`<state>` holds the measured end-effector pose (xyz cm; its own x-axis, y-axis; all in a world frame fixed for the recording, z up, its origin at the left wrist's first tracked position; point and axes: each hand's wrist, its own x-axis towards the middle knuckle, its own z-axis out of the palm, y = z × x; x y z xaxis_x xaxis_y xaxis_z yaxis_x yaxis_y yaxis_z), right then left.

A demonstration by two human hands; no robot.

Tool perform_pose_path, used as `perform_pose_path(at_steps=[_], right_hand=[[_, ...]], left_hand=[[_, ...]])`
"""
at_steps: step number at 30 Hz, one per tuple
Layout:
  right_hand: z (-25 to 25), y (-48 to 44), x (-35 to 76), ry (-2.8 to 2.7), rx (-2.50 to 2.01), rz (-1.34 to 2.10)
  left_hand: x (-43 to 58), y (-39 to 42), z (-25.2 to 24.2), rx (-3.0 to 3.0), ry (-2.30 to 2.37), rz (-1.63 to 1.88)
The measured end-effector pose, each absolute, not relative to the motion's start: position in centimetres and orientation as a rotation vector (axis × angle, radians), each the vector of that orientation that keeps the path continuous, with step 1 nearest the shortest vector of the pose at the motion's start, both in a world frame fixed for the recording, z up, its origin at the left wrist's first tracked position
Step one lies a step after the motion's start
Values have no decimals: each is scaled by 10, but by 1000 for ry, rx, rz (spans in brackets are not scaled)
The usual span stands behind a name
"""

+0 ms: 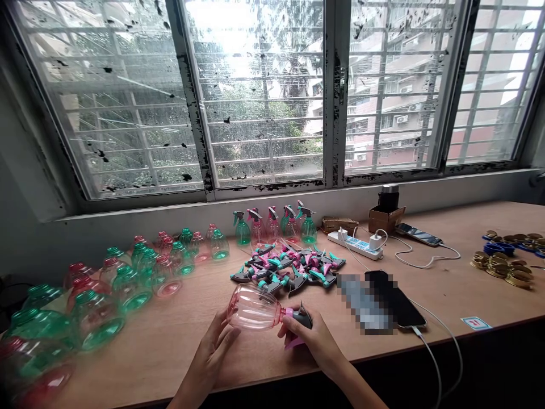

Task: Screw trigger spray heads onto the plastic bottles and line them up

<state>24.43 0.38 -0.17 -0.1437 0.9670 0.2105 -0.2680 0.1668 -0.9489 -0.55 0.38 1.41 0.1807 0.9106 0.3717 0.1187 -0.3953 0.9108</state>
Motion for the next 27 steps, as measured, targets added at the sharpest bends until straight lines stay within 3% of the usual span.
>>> perform_pose_path(at_steps=[27], right_hand=[[-4, 6, 244, -1245, -776, 1311]], left_hand=[[3, -3, 15, 1533, 885, 1269]])
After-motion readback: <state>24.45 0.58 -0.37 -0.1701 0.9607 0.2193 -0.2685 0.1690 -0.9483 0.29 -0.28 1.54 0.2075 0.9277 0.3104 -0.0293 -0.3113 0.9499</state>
